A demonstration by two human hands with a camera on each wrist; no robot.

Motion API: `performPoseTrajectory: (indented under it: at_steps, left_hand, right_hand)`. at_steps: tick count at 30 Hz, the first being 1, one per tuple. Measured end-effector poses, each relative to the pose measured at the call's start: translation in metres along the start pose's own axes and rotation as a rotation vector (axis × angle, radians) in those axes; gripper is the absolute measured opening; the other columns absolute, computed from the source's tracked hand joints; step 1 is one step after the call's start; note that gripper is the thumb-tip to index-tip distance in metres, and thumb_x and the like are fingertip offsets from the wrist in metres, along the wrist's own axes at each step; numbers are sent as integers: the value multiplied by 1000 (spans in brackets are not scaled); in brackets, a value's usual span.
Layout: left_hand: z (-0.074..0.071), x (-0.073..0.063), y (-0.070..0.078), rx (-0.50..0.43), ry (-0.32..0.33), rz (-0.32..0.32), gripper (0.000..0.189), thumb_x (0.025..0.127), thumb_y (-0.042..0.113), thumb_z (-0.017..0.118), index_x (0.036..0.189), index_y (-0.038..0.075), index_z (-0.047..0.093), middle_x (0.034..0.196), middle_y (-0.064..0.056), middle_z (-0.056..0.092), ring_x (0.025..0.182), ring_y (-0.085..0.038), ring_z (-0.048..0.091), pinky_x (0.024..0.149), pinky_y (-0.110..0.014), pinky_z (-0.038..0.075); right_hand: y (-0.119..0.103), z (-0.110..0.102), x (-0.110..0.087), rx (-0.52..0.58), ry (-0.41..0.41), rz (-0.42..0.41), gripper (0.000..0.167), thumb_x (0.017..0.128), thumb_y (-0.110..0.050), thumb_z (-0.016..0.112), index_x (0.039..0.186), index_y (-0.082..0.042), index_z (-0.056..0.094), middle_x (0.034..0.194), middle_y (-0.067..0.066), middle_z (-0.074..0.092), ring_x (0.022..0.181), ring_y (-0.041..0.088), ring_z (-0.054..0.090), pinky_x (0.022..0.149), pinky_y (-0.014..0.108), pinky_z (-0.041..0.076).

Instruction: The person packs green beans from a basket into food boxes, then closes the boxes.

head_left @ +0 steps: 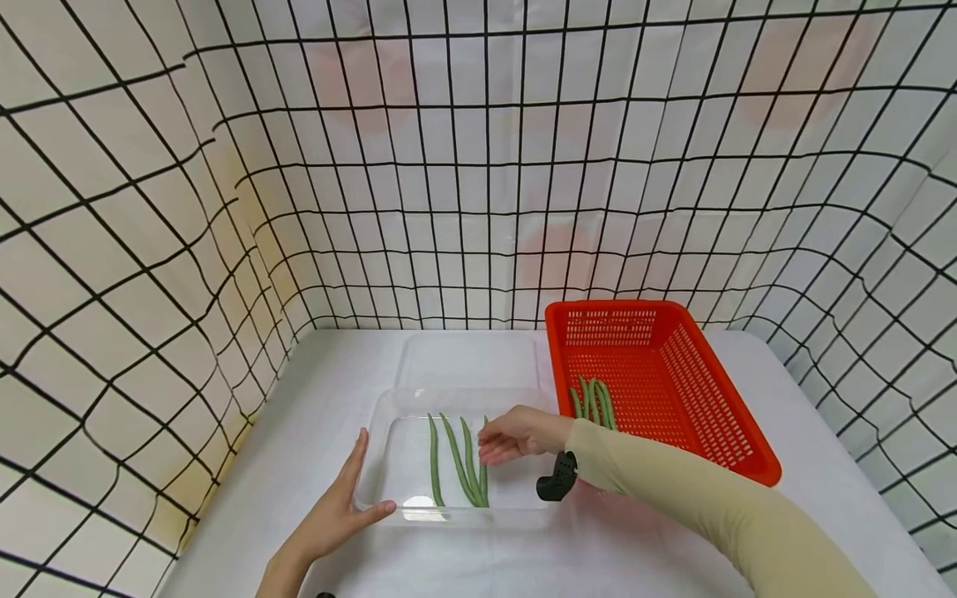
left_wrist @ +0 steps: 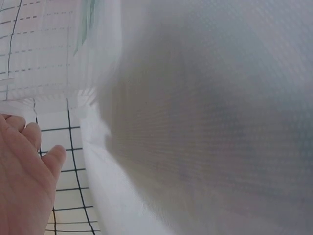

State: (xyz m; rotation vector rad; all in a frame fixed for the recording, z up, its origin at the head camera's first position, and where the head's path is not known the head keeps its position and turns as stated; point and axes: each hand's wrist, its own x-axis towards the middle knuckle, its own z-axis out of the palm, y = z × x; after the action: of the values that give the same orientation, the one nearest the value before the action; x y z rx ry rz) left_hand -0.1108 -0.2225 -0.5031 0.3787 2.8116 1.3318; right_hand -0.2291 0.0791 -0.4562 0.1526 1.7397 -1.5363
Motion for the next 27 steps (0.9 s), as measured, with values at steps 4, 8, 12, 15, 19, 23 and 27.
performPoseTrajectory:
  at_steps: [4,8,12,15,19,23,27]
  left_hand:
    - [1,-1,0,-10,0,1,108,80,40,75,153,27,-2,158,-7,1,141,-36,7,105,-62,16]
    - [1,-1,-2,-5,7,13,108,80,40,76,153,27,-3,158,-8,2,140,-37,8,104,-63,17]
    - [2,0,-4,-3,6,15,110,79,39,76,153,28,-4,158,-6,1,141,-36,8,105,-62,17]
    - [1,1,-4,-10,2,6,110,79,39,77,153,29,-5,158,-6,1,141,-36,7,104,-63,17]
    - [2,1,-4,-11,2,1,110,79,40,76,153,28,-4,158,-8,1,140,-38,7,104,-64,17]
    - [2,1,-3,-10,10,5,109,79,42,76,153,28,-3,158,-8,2,140,-38,7,103,-64,17]
    - [2,1,-2,-11,15,10,109,78,43,76,153,28,-2,158,-8,3,140,-37,7,104,-64,17]
  right_hand:
    - [-7,-7,-10,-18,-25,-42,32,93,-10,60,112,15,59,80,17,69,69,21,69,70,35,55]
    - [-23,-17,-21,-69,-21,-88,33,92,-15,64,109,13,62,88,20,69,72,22,69,72,35,55]
    - [-43,-34,-33,-86,18,-130,32,91,-20,65,106,8,65,95,20,68,81,27,69,73,36,55]
    - [-54,-52,-39,-77,61,-152,31,90,-21,66,105,6,66,95,19,68,85,29,68,75,36,55]
    - [-58,-81,-46,-81,133,-167,35,90,-23,67,109,6,65,97,19,68,83,27,68,75,36,55]
    - [-49,-113,-49,-108,199,-163,40,90,-24,67,111,9,63,93,18,68,79,25,69,73,35,55]
    - [-33,-145,-51,-127,243,-144,43,91,-25,67,111,12,61,89,18,69,75,23,69,75,36,55]
